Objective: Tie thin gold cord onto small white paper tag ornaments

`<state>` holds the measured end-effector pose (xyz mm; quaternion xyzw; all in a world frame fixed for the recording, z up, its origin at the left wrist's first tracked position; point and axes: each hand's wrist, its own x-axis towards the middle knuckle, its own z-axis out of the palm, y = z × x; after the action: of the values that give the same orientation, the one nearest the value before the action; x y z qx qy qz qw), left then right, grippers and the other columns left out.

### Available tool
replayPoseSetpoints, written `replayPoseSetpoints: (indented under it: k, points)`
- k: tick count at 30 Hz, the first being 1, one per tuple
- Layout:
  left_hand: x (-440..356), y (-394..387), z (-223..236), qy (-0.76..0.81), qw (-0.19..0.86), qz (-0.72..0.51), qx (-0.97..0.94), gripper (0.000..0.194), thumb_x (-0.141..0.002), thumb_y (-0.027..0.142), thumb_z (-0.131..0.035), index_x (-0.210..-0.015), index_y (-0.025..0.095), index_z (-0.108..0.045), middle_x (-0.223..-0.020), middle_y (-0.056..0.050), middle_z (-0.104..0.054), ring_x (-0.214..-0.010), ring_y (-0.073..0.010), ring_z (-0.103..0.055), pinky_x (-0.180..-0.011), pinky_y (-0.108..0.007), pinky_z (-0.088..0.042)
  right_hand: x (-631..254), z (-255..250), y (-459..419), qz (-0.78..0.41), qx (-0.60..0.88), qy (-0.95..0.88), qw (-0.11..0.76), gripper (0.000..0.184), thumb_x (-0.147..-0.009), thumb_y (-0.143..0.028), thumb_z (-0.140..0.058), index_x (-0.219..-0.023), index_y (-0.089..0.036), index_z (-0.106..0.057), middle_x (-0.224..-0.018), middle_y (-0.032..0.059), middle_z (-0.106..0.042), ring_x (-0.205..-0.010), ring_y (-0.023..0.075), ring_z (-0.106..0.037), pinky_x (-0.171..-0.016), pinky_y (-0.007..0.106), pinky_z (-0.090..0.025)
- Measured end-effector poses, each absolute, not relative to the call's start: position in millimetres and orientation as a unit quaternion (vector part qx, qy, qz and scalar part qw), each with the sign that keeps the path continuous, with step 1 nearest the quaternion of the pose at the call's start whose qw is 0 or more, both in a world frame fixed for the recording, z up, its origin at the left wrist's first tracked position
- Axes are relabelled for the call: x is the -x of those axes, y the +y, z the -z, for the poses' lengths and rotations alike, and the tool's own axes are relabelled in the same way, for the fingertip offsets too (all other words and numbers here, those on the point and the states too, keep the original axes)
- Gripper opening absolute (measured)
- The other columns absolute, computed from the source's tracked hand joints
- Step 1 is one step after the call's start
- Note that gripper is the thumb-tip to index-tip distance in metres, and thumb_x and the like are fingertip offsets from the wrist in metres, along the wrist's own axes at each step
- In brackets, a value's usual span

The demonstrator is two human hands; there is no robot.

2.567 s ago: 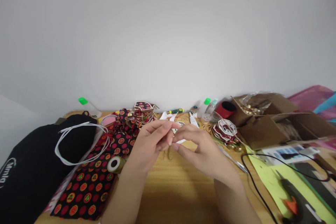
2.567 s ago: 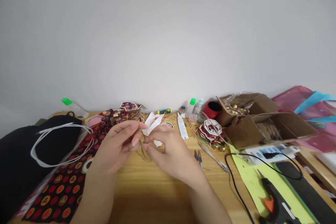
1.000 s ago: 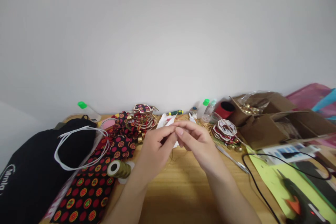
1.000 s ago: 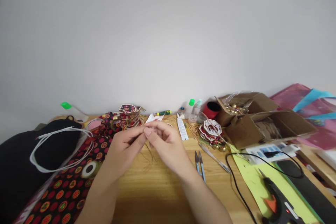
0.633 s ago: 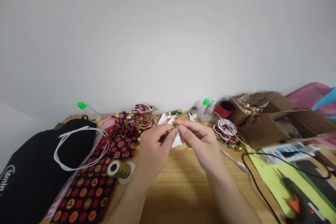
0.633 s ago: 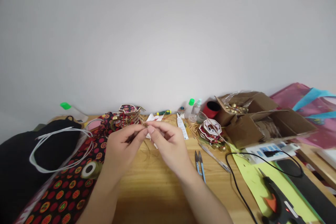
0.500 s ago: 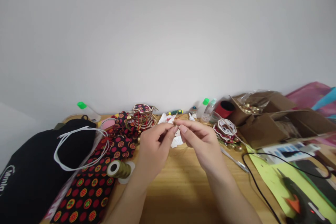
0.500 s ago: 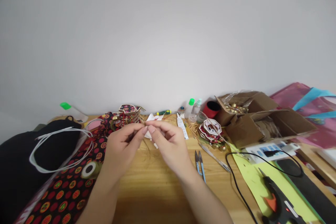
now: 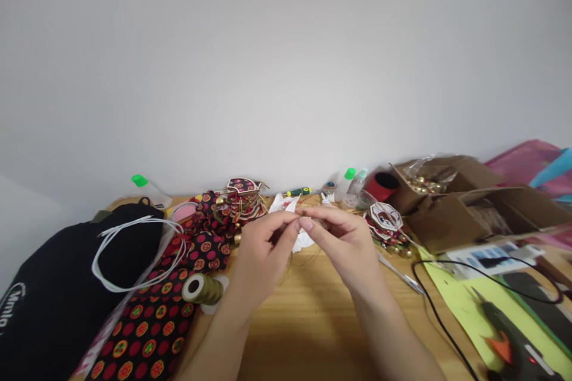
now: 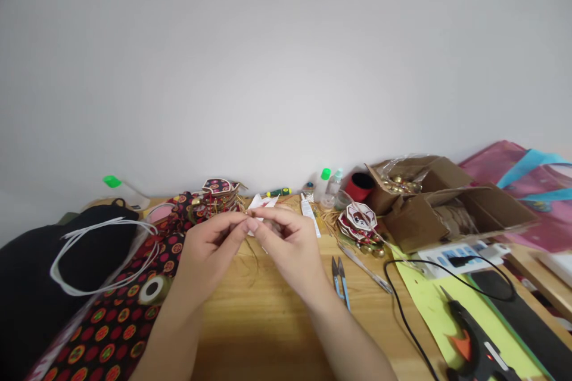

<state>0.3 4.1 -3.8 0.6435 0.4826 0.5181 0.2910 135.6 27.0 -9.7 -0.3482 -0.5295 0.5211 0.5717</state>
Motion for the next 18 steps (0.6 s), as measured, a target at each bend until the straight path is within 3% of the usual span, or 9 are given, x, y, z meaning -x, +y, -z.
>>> replayPoseSetpoints:
  k: [6, 10, 13, 18]
  points:
    - [-1.1, 3.4, 3.7, 0.49, 0.263, -0.516, -0.652, 0.018, -0.087, 0.019, -0.057, -0.074, 0.016, -0.069, -0.061, 0.003, -0.061, -0.054, -0.0095, -0.049, -0.052, -0.02, -0.037, -138.0, 9.8, 30.5, -0.515, 0.334, -0.544, 0.571, 0.016, -0.074, -0.017, -0.073, -0.078, -0.03, -0.081, -0.073, 0.0009, -0.074, -0.07, 0.0141, -0.064, -0.065, 0.027, -0.05]
    - [-1.0, 3.0, 3.0, 0.487, 0.276, -0.512, -0.651, 0.018, -0.087, 0.02, -0.057, -0.075, 0.016, -0.07, -0.061, 0.002, -0.062, -0.054, -0.0103, -0.049, -0.052, -0.021, -0.037, -139.1, 8.1, 31.5, -0.535, 0.328, -0.53, 0.57, 0.013, -0.076, -0.02, -0.073, -0.078, -0.03, -0.081, -0.07, 0.0009, -0.073, -0.065, 0.0137, -0.062, -0.061, 0.027, -0.05]
    - [-1.3, 2.5, 2.4, 0.485, 0.298, -0.51, -0.645, 0.017, -0.086, 0.021, -0.058, -0.078, 0.016, -0.072, -0.063, 0.001, -0.064, -0.055, -0.0108, -0.05, -0.053, -0.021, -0.038, -138.9, 7.0, 32.1, -0.565, 0.326, -0.505, 0.565, 0.008, -0.075, -0.024, -0.075, -0.074, -0.028, -0.081, -0.061, -0.0005, -0.069, -0.054, 0.0116, -0.054, -0.054, 0.026, -0.046]
    - [-2.2, 2.9, 1.9, 0.488, 0.304, -0.52, -0.631, 0.019, -0.085, 0.022, -0.059, -0.072, 0.016, -0.071, -0.058, 0.001, -0.06, -0.052, -0.0105, -0.046, -0.049, -0.021, -0.037, -138.4, 6.2, 32.5, -0.585, 0.328, -0.483, 0.563, 0.01, -0.074, -0.032, -0.075, -0.073, -0.024, -0.081, -0.049, -0.003, -0.054, -0.044, 0.0077, -0.035, -0.041, 0.022, -0.03]
